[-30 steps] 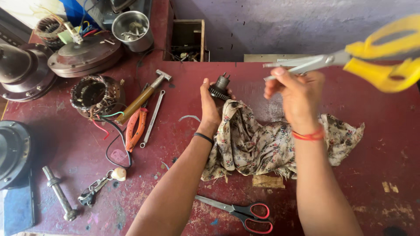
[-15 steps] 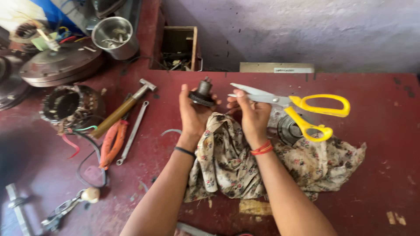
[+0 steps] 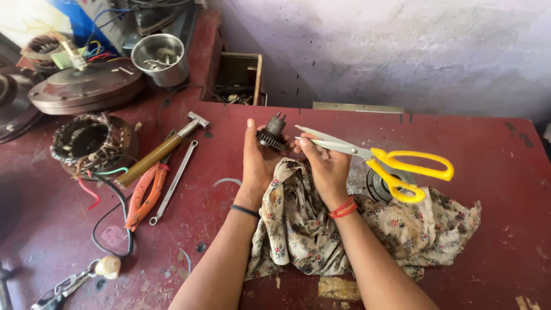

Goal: The person uses yellow-handled scissors to scrape debris from the grooves of a cylindrical metal gear. After scraping, the person wipes the gear with a patterned cloth to remove residue. The gear is then placed on the workbench.

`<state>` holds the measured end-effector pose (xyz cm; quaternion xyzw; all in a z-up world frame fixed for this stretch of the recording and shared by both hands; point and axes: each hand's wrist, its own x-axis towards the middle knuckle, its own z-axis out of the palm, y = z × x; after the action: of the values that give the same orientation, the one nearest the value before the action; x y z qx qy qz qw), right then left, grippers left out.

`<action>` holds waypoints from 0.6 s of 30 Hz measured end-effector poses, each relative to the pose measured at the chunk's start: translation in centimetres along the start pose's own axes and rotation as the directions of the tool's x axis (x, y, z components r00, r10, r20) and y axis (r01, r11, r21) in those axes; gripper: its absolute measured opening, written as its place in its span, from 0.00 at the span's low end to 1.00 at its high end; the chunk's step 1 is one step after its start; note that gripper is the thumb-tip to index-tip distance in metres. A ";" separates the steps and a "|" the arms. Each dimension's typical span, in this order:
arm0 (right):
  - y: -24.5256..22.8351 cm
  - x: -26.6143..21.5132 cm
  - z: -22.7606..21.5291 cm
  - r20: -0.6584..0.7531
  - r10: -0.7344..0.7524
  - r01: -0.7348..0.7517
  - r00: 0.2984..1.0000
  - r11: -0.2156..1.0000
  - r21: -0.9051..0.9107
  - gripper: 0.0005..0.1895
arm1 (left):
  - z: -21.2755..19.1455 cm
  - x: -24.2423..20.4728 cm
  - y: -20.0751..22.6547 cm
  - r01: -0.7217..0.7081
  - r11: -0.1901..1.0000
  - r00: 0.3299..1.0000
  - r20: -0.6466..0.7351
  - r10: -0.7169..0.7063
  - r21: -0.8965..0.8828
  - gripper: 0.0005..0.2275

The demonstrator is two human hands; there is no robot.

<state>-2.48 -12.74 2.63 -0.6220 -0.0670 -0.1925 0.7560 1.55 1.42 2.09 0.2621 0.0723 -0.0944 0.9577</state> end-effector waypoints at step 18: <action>-0.9 -2.4 0.9 -0.021 -0.146 0.146 0.989 0.989 -0.028 0.10 | -1.7 0.0 -0.9 0.040 0.999 0.998 0.047 -0.040 -0.002 0.33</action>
<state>-4.90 -11.50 2.83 -0.6231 -0.1011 -0.2553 0.7324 1.24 1.53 0.17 0.2569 0.0551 -0.1197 0.9574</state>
